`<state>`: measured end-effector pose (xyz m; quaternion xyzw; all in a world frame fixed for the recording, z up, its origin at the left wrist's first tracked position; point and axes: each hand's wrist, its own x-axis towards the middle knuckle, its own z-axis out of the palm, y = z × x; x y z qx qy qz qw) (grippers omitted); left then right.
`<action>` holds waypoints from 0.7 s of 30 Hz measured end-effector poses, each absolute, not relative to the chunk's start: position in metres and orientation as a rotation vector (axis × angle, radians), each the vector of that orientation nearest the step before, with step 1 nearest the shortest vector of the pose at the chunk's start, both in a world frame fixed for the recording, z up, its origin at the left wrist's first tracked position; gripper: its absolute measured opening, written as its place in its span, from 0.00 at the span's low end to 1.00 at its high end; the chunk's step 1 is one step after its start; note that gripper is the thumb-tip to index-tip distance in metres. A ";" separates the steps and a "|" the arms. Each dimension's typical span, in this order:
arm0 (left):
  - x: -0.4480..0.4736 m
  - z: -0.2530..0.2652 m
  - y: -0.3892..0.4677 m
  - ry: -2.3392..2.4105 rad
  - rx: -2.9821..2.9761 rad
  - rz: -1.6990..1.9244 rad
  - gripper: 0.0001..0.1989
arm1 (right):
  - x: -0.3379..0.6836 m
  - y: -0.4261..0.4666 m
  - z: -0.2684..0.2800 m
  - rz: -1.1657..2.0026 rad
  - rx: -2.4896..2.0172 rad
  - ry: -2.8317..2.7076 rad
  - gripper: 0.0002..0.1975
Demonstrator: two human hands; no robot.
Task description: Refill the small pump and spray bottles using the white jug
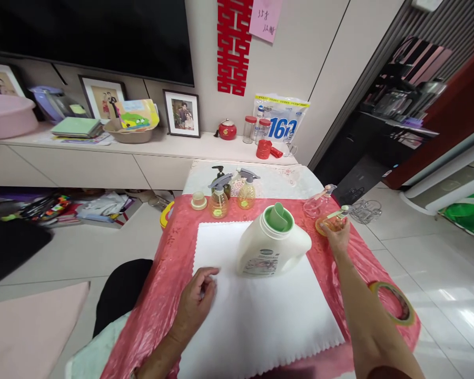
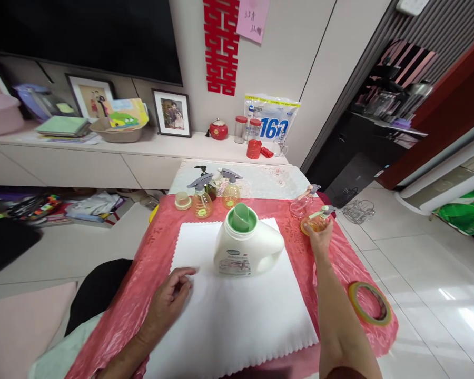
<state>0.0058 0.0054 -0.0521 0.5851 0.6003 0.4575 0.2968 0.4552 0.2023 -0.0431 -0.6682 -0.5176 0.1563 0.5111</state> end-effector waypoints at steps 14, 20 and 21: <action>0.006 -0.055 0.006 1.581 1.503 1.128 0.15 | 0.401 0.063 0.021 0.909 -1.252 -1.093 0.40; 0.007 -0.028 0.006 1.462 1.453 0.954 0.14 | 0.347 -0.032 0.019 1.509 -1.101 -1.084 0.47; 0.009 -0.016 0.003 1.404 1.421 0.944 0.14 | 0.335 -0.042 0.017 1.622 -1.057 -1.065 0.49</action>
